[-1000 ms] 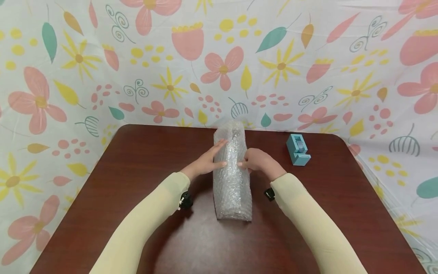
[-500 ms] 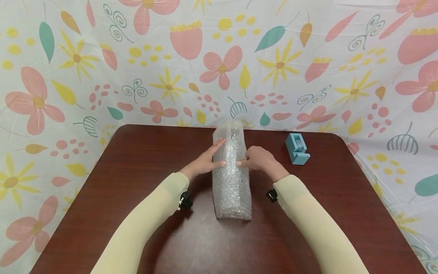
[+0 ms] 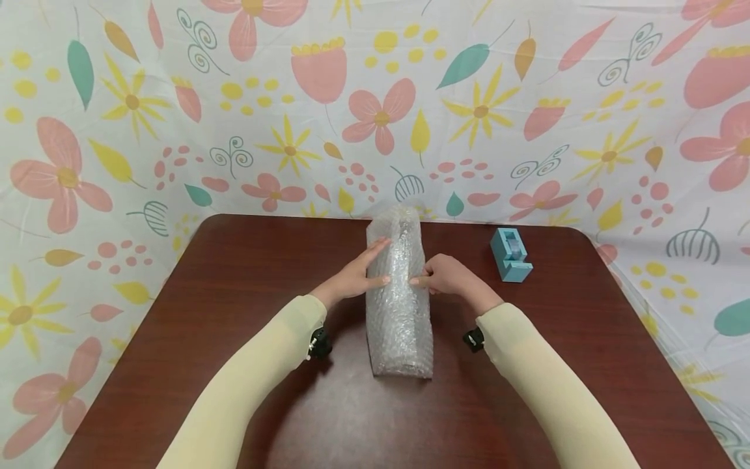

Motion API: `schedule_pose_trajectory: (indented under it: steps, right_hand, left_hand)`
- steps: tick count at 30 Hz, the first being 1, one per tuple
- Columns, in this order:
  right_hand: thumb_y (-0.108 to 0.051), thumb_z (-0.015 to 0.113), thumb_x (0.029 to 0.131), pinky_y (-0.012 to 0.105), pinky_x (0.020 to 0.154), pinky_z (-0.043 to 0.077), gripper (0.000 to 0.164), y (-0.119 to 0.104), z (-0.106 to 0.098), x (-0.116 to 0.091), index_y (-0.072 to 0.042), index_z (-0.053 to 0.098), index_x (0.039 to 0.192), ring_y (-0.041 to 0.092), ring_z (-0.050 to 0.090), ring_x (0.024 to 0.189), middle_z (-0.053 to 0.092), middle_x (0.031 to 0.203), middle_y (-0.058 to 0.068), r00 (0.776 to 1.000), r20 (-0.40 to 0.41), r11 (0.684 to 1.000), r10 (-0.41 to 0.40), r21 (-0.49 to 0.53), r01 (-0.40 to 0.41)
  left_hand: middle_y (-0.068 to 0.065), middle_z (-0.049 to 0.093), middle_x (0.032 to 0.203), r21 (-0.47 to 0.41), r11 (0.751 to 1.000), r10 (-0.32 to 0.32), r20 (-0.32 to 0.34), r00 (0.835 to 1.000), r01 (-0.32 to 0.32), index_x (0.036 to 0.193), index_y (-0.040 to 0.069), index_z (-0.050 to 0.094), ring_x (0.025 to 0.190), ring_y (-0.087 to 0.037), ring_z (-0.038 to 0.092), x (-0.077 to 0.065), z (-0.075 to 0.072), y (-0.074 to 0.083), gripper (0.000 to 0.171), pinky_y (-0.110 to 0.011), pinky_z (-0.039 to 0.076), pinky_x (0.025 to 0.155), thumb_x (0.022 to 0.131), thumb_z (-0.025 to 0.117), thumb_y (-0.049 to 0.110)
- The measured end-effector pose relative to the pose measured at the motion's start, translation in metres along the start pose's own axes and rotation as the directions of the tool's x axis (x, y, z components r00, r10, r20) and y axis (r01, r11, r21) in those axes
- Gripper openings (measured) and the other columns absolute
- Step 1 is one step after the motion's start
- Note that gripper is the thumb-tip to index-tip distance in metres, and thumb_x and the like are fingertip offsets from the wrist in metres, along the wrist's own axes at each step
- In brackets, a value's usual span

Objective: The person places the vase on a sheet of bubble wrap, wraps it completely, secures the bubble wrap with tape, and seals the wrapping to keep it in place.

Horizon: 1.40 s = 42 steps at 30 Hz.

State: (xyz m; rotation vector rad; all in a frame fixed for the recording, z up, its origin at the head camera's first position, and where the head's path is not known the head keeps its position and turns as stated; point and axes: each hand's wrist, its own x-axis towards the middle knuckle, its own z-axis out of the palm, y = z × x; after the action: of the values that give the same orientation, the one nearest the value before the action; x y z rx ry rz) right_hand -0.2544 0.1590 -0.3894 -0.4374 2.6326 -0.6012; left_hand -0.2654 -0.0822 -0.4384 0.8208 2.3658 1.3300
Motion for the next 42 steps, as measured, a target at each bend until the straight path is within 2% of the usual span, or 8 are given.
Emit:
schedule_pose_trajectory:
  steps: [4, 10, 18, 25, 30, 35, 38, 42]
  right_hand:
    - [-0.028, 0.067, 0.099, 0.025, 0.058, 0.038, 0.042, 0.001, 0.000, -0.002, -0.010, 0.056, 0.062, 0.011, 0.042, 0.053, 0.059, 0.060, 0.010, 0.999, 0.001, 0.999, -0.034, 0.013, 0.034]
    - [-0.020, 0.063, 0.102, 0.027, 0.061, 0.040, 0.033, 0.005, 0.006, -0.005, -0.005, 0.057, 0.073, 0.013, 0.045, 0.058, 0.049, 0.061, 0.001, 0.998, 0.002, 0.996, -0.057, 0.072, 0.056]
    - [-0.024, 0.061, 0.103, 0.028, 0.061, 0.038, 0.031, 0.012, 0.021, -0.008, -0.007, 0.058, 0.077, 0.014, 0.042, 0.059, 0.049, 0.063, 0.000, 0.996, -0.082, 0.995, -0.041, 0.084, 0.047]
    - [-0.023, 0.059, 0.104, 0.028, 0.060, 0.038, 0.031, 0.013, 0.023, -0.008, -0.007, 0.058, 0.078, 0.014, 0.043, 0.059, 0.050, 0.064, 0.001, 0.995, -0.089, 0.993, -0.047, 0.107, 0.056]
    - [-0.023, 0.058, 0.105, 0.028, 0.061, 0.039, 0.034, 0.014, 0.023, -0.007, -0.007, 0.056, 0.075, 0.014, 0.044, 0.059, 0.053, 0.064, 0.003, 0.998, -0.059, 0.992, -0.034, 0.120, 0.041]
    - [-0.025, 0.057, 0.105, 0.028, 0.061, 0.041, 0.038, 0.014, 0.023, -0.006, -0.004, 0.057, 0.074, 0.014, 0.046, 0.059, 0.057, 0.065, 0.007, 1.000, -0.014, 0.989, -0.018, 0.143, 0.020]
    - [-0.029, 0.055, 0.106, 0.028, 0.060, 0.040, 0.042, 0.015, 0.020, -0.005, -0.002, 0.058, 0.075, 0.013, 0.043, 0.057, 0.052, 0.062, 0.003, 0.999, 0.040, 0.987, 0.003, 0.161, -0.010]
    - [-0.036, 0.051, 0.108, 0.027, 0.057, 0.038, 0.047, 0.016, 0.017, -0.005, -0.002, 0.059, 0.075, 0.013, 0.038, 0.055, 0.047, 0.061, 0.000, 0.989, 0.129, 0.976, 0.066, 0.197, -0.091]
  left_hand:
    - [-0.016, 0.001, 0.175, 0.000, 1.000, 0.000, -0.006, 1.000, 0.000, 0.165, 0.008, 0.013, 0.162, -0.037, 0.002, 0.000, 0.000, 0.000, 0.081, -0.060, 0.011, 0.130, 0.101, 0.062, 0.013]
    - [-0.016, 0.001, 0.174, -0.003, 1.000, 0.005, -0.006, 1.000, -0.005, 0.165, 0.008, 0.014, 0.162, -0.037, 0.002, 0.000, 0.001, 0.001, 0.080, -0.060, 0.012, 0.130, 0.101, 0.062, 0.014]
    - [-0.015, 0.001, 0.175, 0.006, 1.000, 0.005, -0.011, 1.000, -0.005, 0.165, 0.009, 0.015, 0.162, -0.037, 0.003, -0.002, 0.002, 0.001, 0.080, -0.061, 0.013, 0.129, 0.101, 0.062, 0.015]
    - [-0.017, 0.001, 0.174, -0.001, 0.999, 0.034, -0.024, 0.999, -0.034, 0.165, 0.007, 0.016, 0.162, -0.038, 0.003, -0.002, 0.003, -0.001, 0.080, -0.061, 0.012, 0.129, 0.100, 0.063, 0.016]
    - [-0.018, 0.000, 0.174, -0.006, 0.999, 0.045, -0.025, 0.999, -0.046, 0.164, 0.006, 0.015, 0.162, -0.039, 0.002, -0.001, 0.004, 0.000, 0.080, -0.061, 0.012, 0.129, 0.100, 0.062, 0.015]
    - [-0.018, 0.000, 0.174, -0.005, 1.000, 0.025, -0.030, 0.999, -0.025, 0.165, 0.006, 0.014, 0.162, -0.039, 0.002, -0.001, 0.006, 0.000, 0.079, -0.062, 0.012, 0.129, 0.101, 0.061, 0.012]
    - [-0.017, -0.001, 0.174, -0.001, 1.000, 0.011, -0.039, 0.999, -0.011, 0.165, 0.007, 0.015, 0.162, -0.038, 0.001, -0.001, 0.006, -0.001, 0.078, -0.062, 0.012, 0.129, 0.101, 0.060, 0.011]
    - [-0.017, -0.001, 0.174, -0.010, 1.000, 0.011, -0.039, 0.999, -0.012, 0.165, 0.007, 0.015, 0.162, -0.039, 0.001, -0.002, 0.007, -0.001, 0.078, -0.063, 0.012, 0.129, 0.101, 0.060, 0.011]
